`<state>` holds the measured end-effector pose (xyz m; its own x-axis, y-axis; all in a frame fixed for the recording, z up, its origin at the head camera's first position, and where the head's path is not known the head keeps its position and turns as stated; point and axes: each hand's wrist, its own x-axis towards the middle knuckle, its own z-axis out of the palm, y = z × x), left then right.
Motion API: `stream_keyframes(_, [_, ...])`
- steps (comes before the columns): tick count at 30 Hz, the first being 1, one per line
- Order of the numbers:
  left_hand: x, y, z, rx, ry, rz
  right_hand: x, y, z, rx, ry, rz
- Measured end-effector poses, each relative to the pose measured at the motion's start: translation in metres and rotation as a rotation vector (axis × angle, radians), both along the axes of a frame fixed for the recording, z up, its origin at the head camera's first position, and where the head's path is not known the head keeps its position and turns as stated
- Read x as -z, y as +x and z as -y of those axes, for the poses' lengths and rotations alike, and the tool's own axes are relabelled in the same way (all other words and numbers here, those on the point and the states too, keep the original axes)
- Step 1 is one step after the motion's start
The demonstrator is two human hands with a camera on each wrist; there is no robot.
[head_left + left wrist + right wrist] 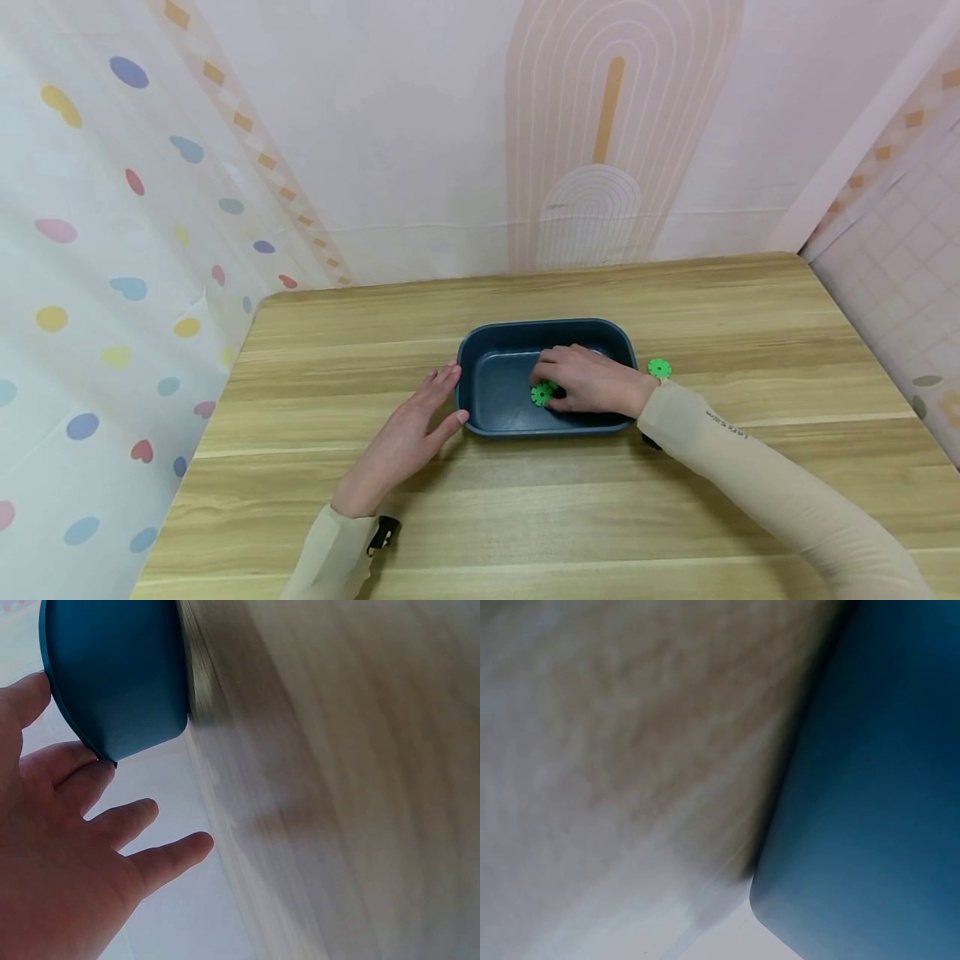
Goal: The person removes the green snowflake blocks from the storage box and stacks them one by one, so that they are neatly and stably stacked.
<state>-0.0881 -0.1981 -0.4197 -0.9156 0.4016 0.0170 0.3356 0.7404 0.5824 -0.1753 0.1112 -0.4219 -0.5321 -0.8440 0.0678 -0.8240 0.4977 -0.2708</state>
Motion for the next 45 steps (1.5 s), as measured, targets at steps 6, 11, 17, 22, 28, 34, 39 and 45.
stream_keyframes(6, [0.001, 0.0, 0.0, 0.002, 0.0, -0.009, 0.0, 0.0, 0.0, 0.0, 0.007, -0.004])
stream_keyframes(11, [0.002, 0.0, 0.0, 0.002, 0.001, -0.016, 0.001, 0.0, -0.001, -0.004, 0.006, 0.012])
stream_keyframes(17, [0.002, 0.0, 0.0, 0.002, 0.007, -0.017, 0.0, 0.0, -0.002, -0.013, -0.002, 0.029])
stream_keyframes(22, [0.001, 0.0, 0.0, 0.006, 0.008, -0.021, 0.0, 0.0, -0.002, -0.009, -0.014, 0.037])
stream_keyframes(28, [0.002, 0.0, 0.0, 0.002, 0.01, -0.018, -0.002, 0.0, -0.002, 0.003, -0.033, 0.036])
stream_keyframes(34, [0.002, -0.001, 0.0, -0.002, 0.009, -0.014, -0.006, 0.001, -0.004, 0.014, -0.059, 0.035])
stream_keyframes(39, [0.003, -0.001, 0.0, -0.009, 0.008, -0.008, -0.013, 0.002, -0.006, 0.031, -0.077, 0.024])
stream_keyframes(45, [0.002, 0.0, 0.0, -0.005, 0.01, -0.005, -0.02, 0.003, -0.009, 0.037, -0.125, 0.025])
